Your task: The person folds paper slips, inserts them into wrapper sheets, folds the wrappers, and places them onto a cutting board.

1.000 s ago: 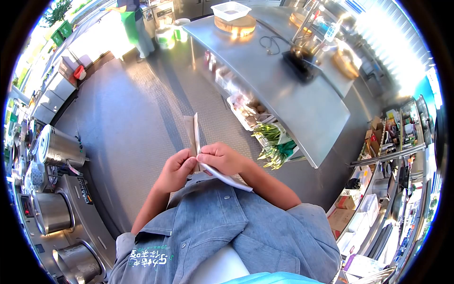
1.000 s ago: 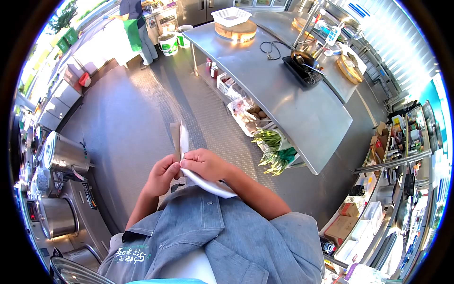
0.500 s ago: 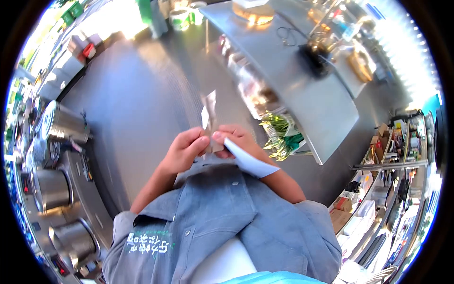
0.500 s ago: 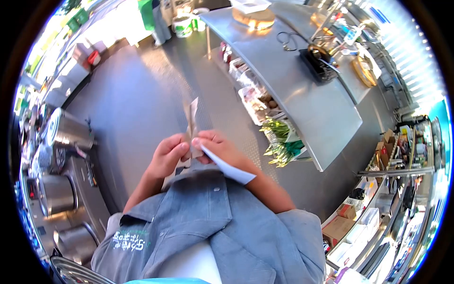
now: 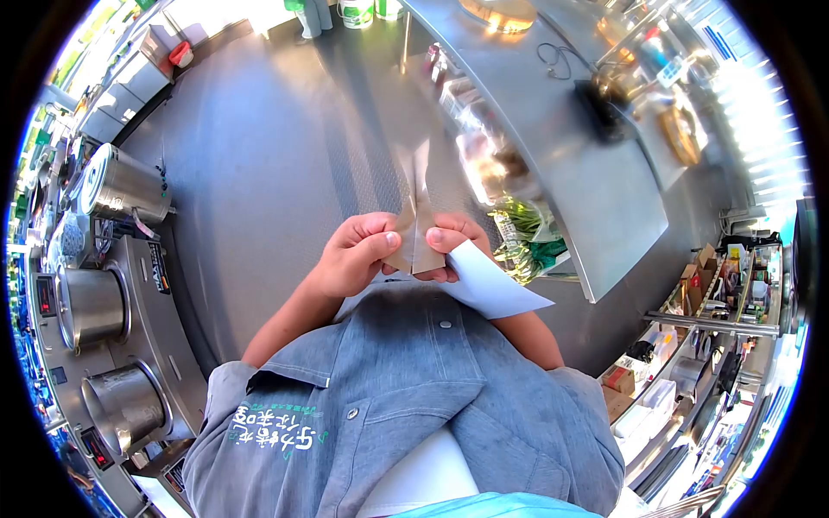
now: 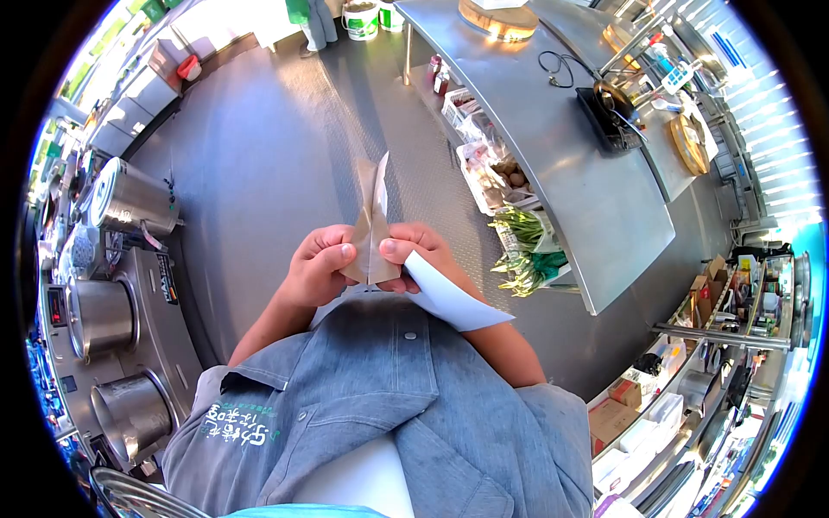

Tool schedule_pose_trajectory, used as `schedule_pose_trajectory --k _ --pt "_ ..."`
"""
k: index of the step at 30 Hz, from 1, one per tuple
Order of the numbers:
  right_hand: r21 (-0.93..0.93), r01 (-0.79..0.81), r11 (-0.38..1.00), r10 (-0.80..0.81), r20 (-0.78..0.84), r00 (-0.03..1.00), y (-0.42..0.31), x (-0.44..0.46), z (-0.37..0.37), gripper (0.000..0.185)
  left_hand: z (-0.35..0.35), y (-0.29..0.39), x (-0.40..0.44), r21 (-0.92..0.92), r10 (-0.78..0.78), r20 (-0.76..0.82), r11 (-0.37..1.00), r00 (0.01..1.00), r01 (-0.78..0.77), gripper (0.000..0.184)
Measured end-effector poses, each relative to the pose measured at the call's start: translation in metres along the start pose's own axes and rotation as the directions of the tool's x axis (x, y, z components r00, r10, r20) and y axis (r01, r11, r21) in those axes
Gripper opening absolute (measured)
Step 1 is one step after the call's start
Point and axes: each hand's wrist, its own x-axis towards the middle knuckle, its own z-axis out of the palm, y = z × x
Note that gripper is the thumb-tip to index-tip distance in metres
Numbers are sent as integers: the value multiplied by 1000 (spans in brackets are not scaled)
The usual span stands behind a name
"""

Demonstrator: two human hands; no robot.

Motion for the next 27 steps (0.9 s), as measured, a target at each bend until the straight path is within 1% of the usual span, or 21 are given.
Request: schedule_pose_trajectory --k 4,6,11,13,17,19,27 --pt "31 33 999 -33 22 999 3 1 -2 30 -1 -3 -2 0 28 -24 1000 999 -28 26" --pt "37 31 999 -31 21 999 5 0 -4 30 -2 -3 -4 -27 8 -23 1000 1000 -9 26" --pt "51 14 999 -15 5 1000 -2 -6 2 29 0 -1 -7 -26 16 -25 1000 1000 -17 25" --pt "-2 31 1000 -31 -52 998 -5 -9 4 28 1 0 -8 -25 24 -19 999 1000 -24 25" --pt "-10 41 999 -42 -60 997 -2 -9 -1 28 -1 -1 -9 -17 18 -34 1000 999 -19 28" --pt "33 56 998 -56 -13 998 0 -9 -4 29 -3 -3 -10 -20 22 -29 1000 999 -23 29" --pt "52 88 995 -89 17 996 -4 -12 -1 32 1 0 -13 -37 2 -55 999 998 -4 32"
